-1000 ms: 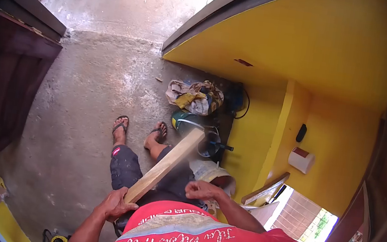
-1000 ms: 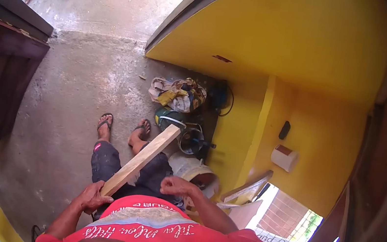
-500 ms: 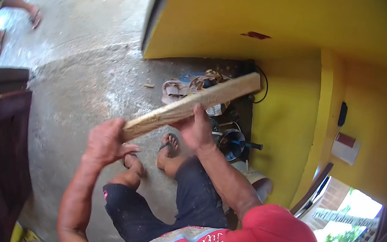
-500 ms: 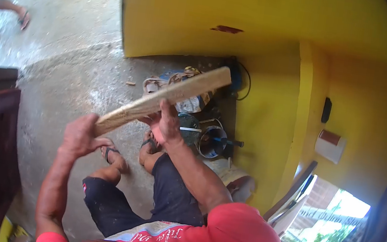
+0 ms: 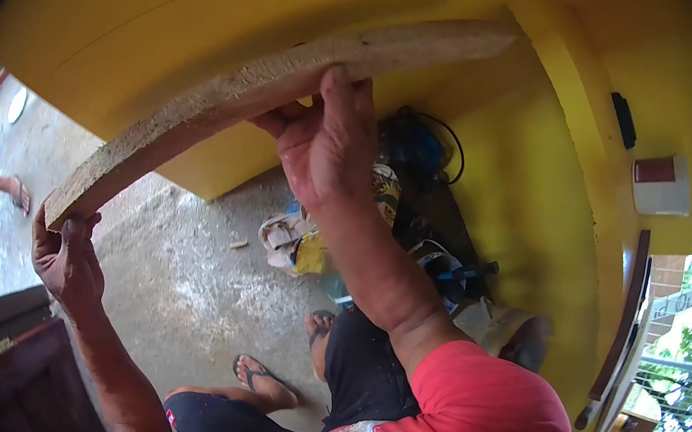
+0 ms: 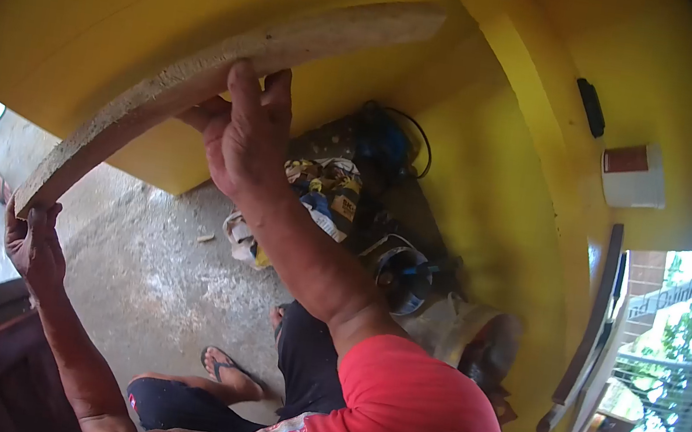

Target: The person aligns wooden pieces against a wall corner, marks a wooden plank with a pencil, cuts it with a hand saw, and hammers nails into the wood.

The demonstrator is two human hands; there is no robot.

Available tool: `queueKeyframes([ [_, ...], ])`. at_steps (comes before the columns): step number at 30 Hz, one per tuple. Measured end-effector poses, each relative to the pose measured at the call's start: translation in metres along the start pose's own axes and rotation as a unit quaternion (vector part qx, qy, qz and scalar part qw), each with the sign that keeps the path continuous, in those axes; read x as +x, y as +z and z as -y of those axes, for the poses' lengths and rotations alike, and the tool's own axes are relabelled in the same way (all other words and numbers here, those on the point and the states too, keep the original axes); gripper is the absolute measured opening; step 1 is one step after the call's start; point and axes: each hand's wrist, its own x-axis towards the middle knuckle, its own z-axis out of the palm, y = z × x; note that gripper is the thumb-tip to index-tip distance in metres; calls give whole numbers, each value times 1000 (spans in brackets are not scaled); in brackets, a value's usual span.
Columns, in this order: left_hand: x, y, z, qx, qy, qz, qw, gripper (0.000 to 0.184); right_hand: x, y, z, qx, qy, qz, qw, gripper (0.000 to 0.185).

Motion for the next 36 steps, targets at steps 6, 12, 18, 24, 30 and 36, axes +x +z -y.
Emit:
queueKeyframes([
  [6, 12, 40, 11, 35, 79, -20, 996, 28, 26, -16, 9, -43, -82, -11, 996, 44],
  [12, 8, 91, -11, 135, 123, -29, 983, 25, 53, -34, 40, -193, -109, -57, 973, 34],
  [18, 13, 113, -21, 193, 163, -49, 966, 25, 57, -33, 71, -220, -30, -56, 973, 37],
  [24, 16, 118, -25, 365, 315, -45, 875, 21, 67, -33, 79, -226, -33, -81, 970, 36],
  [30, 15, 127, -33, 343, 217, -65, 912, 20, 79, -41, 80, -203, -58, -73, 975, 39],
  [36, 27, 125, -37, 327, 172, -62, 927, 25, 87, -44, 80, -199, -79, -68, 974, 38],
])
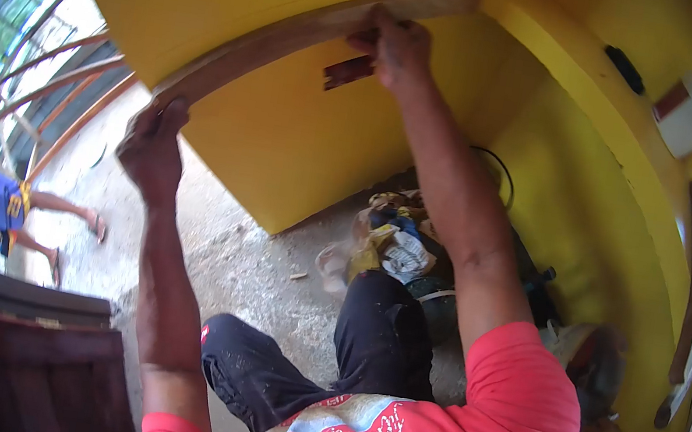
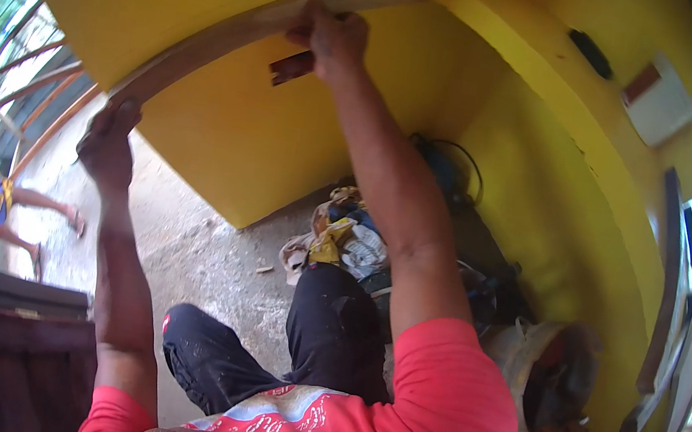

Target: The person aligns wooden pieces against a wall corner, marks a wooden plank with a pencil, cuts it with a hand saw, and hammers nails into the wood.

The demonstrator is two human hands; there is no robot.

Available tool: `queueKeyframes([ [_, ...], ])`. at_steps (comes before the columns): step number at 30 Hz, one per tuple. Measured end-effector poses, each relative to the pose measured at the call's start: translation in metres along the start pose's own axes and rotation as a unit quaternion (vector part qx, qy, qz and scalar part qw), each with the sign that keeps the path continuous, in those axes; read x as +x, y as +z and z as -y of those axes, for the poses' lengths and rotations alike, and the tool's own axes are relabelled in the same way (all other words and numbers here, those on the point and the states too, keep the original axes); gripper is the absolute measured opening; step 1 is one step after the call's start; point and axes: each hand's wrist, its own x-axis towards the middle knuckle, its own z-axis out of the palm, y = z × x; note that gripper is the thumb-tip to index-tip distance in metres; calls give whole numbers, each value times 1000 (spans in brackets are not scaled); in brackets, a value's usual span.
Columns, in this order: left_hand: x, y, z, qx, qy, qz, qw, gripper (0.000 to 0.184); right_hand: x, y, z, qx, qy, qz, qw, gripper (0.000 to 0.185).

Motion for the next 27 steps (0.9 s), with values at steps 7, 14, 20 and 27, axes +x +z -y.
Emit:
queueKeyframes([
  [7, 10, -5, -17, 101, 16, -2, 995, 29, -3, 4, 12, -11, 30, 24, 999, 39],
  [14, 14, -7, -21, 84, 31, -10, 996, 31, -2, 7, 13, -15, 16, 21, 1000, 35],
  [20, 14, -7, -27, 87, 64, -38, 993, 25, 0, 9, 7, -5, 1, 27, 1000, 36],
  [27, 19, -2, -14, 82, 62, -33, 994, 34, 0, 9, 17, -30, 26, 23, 999, 29],
])
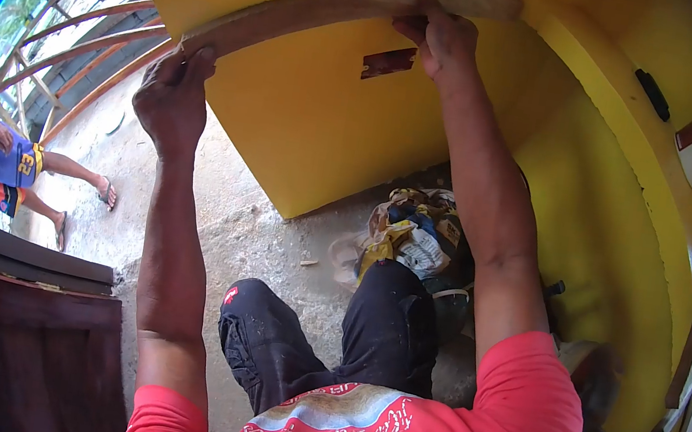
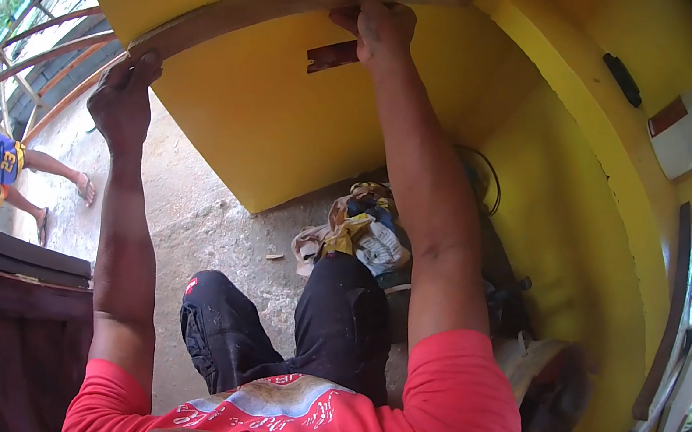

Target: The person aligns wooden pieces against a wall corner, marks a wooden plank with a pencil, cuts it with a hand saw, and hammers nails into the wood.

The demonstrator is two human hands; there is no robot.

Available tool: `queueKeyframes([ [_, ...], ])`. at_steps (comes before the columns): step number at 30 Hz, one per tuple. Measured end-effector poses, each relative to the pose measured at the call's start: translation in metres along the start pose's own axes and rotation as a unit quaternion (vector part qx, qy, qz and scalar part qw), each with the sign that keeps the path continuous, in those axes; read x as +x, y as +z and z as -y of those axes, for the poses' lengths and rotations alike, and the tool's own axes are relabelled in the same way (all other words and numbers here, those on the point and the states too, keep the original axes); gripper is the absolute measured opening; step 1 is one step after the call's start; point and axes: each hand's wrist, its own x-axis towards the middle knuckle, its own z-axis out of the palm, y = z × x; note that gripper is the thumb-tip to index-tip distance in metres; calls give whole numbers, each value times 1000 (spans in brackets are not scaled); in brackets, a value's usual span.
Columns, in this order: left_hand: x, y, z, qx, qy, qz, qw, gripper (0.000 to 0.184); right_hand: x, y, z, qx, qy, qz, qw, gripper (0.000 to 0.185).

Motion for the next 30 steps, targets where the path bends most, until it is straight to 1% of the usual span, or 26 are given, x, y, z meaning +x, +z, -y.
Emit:
queueKeyframes([
  [1, -2, -1, -2, 3, -1, 2, 1000, 34, -1, 0, 1, 19, 26, -14, 999, 30],
  [3, -14, -4, -4, 39, 46, -21, 998, 34, -12, 4, 13, 57, 74, -41, 995, 33],
  [4, -20, -7, -5, 56, 70, -34, 995, 34, -14, 4, 12, 26, 68, -37, 997, 35],
  [5, -32, -10, -11, 18, 26, -33, 999, 33, -16, 2, 8, -5, 62, -33, 997, 36],
  [6, -42, -12, -4, -32, 36, -19, 999, 32, -19, -1, 6, -36, 57, -31, 997, 38],
  [7, -49, -10, -1, -234, -36, -30, 971, 27, -24, -5, 8, 26, 58, 19, 998, 38],
  [8, -55, -8, 1, -424, -108, -39, 898, 24, -31, -9, 10, 86, 60, 69, 992, 38],
  [9, -59, -10, 11, -439, -124, -30, 889, 23, -38, -13, 11, 145, 62, 118, 980, 39],
  [11, -60, -18, 28, -467, -155, -12, 871, 21, -45, -19, 4, 251, 8, 196, 948, 36],
  [12, -61, -17, 28, -436, -111, -18, 893, 22, -47, -20, 1, 301, -19, 235, 924, 35],
  [14, -61, -16, 20, -369, -20, -31, 929, 24, -49, -7, -6, 332, -61, 131, 932, 33],
  [15, -58, -16, 18, -418, -18, -28, 908, 27, -49, -1, -9, 346, -83, 77, 931, 32],
  [16, -54, -14, 15, -397, 8, -63, 916, 28, -48, 3, -11, 356, -85, 57, 929, 31],
  [18, -50, -20, 2, -338, -81, -75, 935, 28, -47, 9, -15, 376, -88, 16, 922, 28],
  [21, -43, -23, 20, -335, -208, 8, 919, 27, -41, 11, -24, 402, -72, 19, 913, 26],
  [24, -42, -16, 27, -324, -150, -6, 934, 25, -36, 8, -26, 312, -22, 24, 950, 22],
  [25, -40, -16, 26, -232, -118, -2, 966, 24, -33, 6, -25, 233, 1, 5, 972, 18],
  [26, -38, -15, 23, -189, -98, -6, 977, 24, -29, 3, -24, 208, 4, 11, 978, 17],
  [28, -32, -14, 13, -102, -58, -18, 993, 24, -22, -2, -20, 158, 12, 24, 987, 15],
  [29, -30, -15, 0, -84, -82, -16, 993, 24, -20, -2, -19, 154, 5, 9, 988, 15],
  [30, -29, -13, 0, -76, -69, -17, 995, 23, -18, -1, -18, 151, -3, -6, 989, 15],
])
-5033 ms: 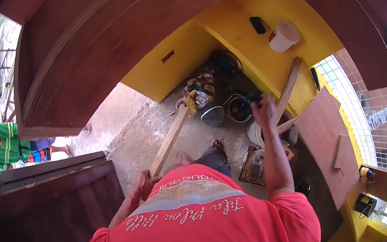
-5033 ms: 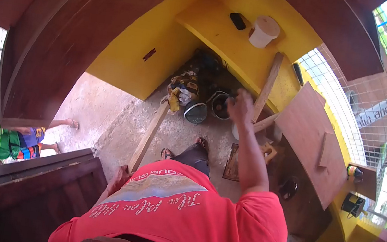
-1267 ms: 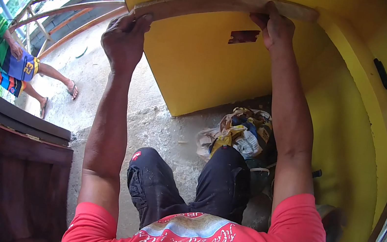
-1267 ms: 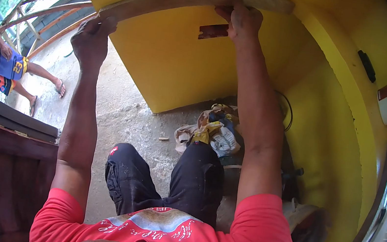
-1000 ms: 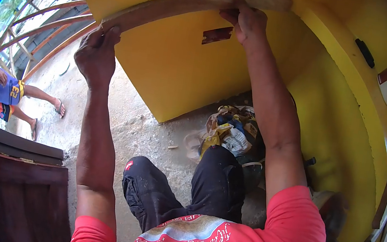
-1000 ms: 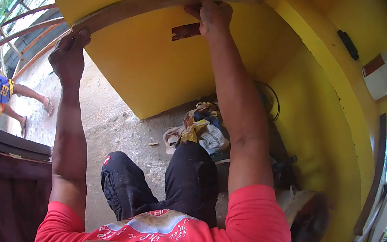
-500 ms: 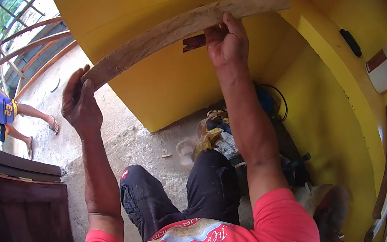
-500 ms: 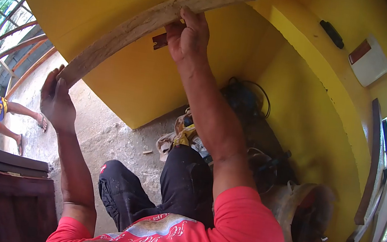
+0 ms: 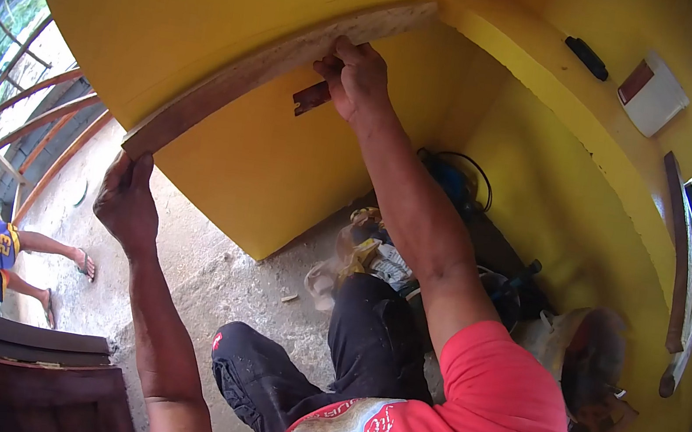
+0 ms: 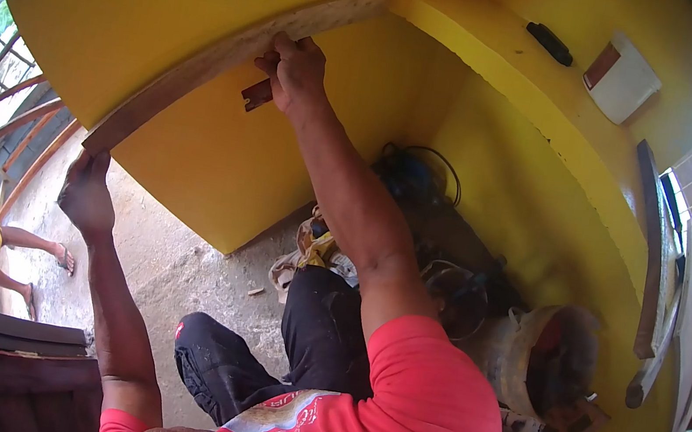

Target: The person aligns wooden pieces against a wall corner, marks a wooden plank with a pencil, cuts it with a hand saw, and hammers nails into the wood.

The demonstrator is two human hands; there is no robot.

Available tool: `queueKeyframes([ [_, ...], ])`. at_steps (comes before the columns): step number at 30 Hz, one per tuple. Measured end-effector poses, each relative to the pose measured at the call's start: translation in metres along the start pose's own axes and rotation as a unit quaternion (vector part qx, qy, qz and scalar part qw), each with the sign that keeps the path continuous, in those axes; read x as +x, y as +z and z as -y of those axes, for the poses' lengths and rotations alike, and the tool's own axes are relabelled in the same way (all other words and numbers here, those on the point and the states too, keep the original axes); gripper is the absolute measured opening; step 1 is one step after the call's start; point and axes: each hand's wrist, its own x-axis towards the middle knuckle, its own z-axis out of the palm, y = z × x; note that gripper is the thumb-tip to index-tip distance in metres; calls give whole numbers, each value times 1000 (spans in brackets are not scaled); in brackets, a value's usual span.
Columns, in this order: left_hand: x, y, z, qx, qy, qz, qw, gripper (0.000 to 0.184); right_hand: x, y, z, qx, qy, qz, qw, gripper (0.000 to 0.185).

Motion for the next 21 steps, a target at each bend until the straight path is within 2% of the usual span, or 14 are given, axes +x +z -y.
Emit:
queueKeyframes([
  [2, 2, 4, 4, 16, 27, -1, 1000, 23, 3, 1, 1, -11, -22, -17, 1000, 15],
  [5, 7, 7, 15, 80, 131, -14, 988, 22, 7, 1, 4, -34, -53, -23, 998, 19],
  [10, 11, 8, 9, 87, 113, -3, 990, 23, 8, 2, 4, -37, -57, -32, 997, 26],
  [21, 14, 13, 11, 68, 122, 0, 990, 22, 14, -4, 3, -24, -65, -26, 997, 29],
])
